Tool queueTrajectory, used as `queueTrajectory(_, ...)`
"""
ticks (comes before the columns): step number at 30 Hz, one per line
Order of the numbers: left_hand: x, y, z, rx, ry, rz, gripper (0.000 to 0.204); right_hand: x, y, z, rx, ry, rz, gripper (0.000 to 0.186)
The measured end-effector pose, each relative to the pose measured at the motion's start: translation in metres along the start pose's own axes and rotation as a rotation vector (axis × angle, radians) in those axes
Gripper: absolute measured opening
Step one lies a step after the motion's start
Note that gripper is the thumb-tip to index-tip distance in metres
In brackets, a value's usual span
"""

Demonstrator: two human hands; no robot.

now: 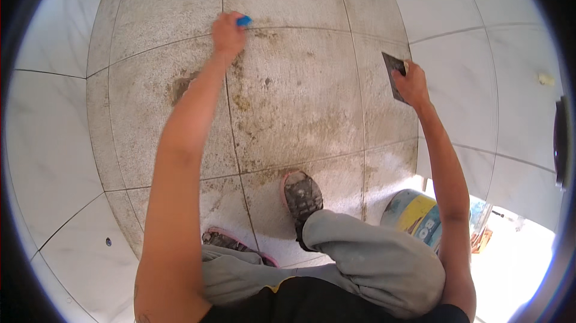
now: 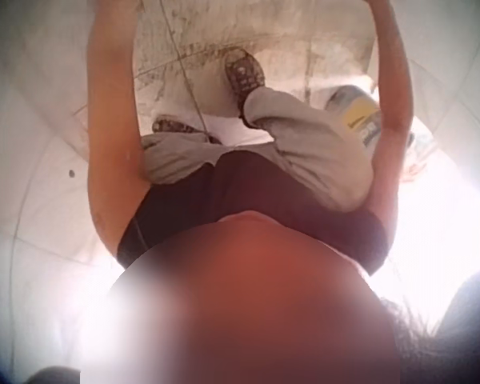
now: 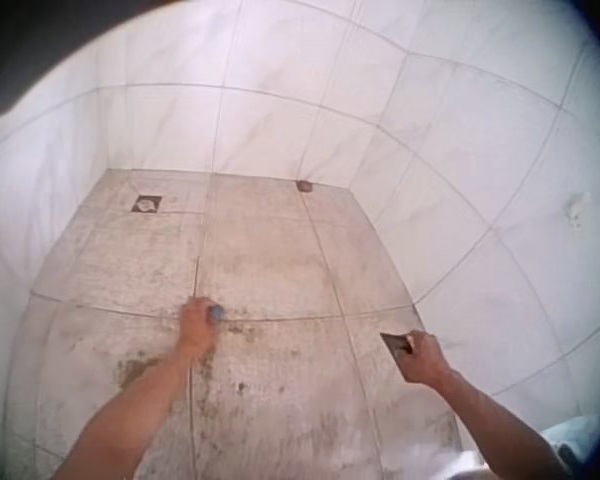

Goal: Sand the floor tiles and grout lines around a drain using sandpaper.

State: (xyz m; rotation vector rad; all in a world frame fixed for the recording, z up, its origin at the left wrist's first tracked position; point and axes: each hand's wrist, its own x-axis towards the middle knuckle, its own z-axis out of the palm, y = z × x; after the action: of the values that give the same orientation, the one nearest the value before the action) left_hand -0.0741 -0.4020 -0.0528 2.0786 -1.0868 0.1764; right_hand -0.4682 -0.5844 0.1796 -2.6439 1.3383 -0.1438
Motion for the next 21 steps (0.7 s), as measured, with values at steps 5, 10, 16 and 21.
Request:
queueTrajectory(5,-0.093,0.042,-0.052,-0.185,-0.3,0.289,0.031,-0.014,-0.036,0.004,0.1,0.006,-0.091,0.027)
queueTrajectory(10,-0.231,0.067,-0.174,-0.476,-0.821,0.434,0.034,-0.025,-0.045,0.065,0.147,0.001,-0.357,0.027)
queueTrajectory(16,-0.191,0.011,-0.289,-0.324,-0.717,0.117,0.04,-0.136,-0.127,0.148,-0.162,-0.303,-0.665,0.037)
queueTrajectory(21,-0.1,-0.073,-0.397,-0.048,-0.125,-0.243,0.046,-0.167,-0.157,0.165,-0.208,-0.227,-1.115,0.036)
